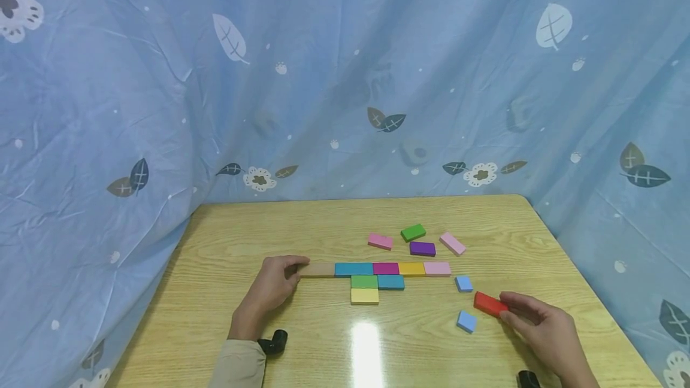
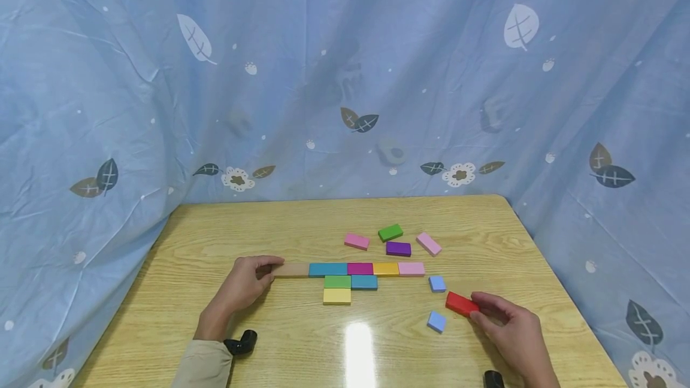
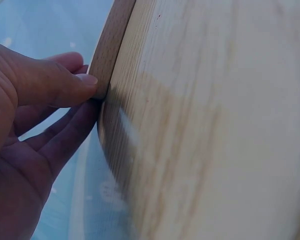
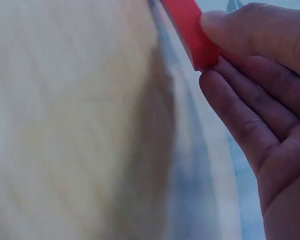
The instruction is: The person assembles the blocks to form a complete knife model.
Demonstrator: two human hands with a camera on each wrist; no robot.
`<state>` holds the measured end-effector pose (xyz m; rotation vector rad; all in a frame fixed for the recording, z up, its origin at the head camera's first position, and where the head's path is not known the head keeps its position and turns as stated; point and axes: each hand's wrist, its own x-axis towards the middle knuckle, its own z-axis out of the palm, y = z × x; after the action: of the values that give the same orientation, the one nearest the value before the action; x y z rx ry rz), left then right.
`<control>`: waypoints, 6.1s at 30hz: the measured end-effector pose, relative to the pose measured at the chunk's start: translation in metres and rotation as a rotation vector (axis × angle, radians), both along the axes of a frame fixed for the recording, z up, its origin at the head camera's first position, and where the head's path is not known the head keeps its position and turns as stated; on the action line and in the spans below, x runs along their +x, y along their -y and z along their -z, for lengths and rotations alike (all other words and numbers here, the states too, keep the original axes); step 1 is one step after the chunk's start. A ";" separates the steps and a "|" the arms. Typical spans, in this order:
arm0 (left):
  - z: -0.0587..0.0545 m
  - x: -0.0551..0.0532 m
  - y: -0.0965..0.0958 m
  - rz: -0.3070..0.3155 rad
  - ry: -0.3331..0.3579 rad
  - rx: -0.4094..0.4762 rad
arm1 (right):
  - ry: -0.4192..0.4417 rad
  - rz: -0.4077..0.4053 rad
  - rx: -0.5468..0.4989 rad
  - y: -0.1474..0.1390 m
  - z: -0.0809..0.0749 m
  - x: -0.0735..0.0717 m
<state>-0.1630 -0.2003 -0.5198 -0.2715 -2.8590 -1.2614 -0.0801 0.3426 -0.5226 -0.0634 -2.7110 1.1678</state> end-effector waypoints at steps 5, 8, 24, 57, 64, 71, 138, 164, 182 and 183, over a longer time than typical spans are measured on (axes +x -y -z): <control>0.000 0.000 0.000 0.000 0.004 -0.001 | -0.072 -0.050 -0.008 0.019 -0.010 -0.005; 0.000 0.001 0.000 0.003 0.002 0.002 | -0.081 -0.106 -0.042 0.036 -0.015 -0.010; 0.000 0.000 -0.001 0.006 0.001 0.002 | -0.109 -0.380 -0.071 0.127 -0.004 -0.039; 0.001 -0.001 0.000 0.004 0.015 0.012 | -0.303 -0.511 0.158 0.177 0.002 -0.043; 0.000 -0.001 0.000 0.005 0.009 0.006 | -0.334 -0.528 0.179 0.178 0.002 -0.047; -0.001 -0.001 0.000 -0.001 0.006 0.002 | -0.318 -0.515 0.150 0.177 -0.002 -0.047; 0.005 0.000 0.001 0.001 0.007 0.000 | -0.102 -0.041 -0.027 0.035 0.007 -0.121; 0.002 0.001 0.000 -0.005 0.006 -0.005 | -0.111 -0.246 -0.185 0.049 -0.041 -0.045; 0.002 0.000 0.000 -0.006 0.009 -0.009 | -0.032 -0.519 -0.266 0.131 -0.031 -0.031; 0.002 0.000 0.000 -0.006 0.009 -0.008 | -0.035 -0.541 -0.262 0.136 -0.028 -0.030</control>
<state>-0.1628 -0.2006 -0.5215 -0.2584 -2.8710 -1.2530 -0.1103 0.2067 -0.4949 0.6846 -2.5991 1.6337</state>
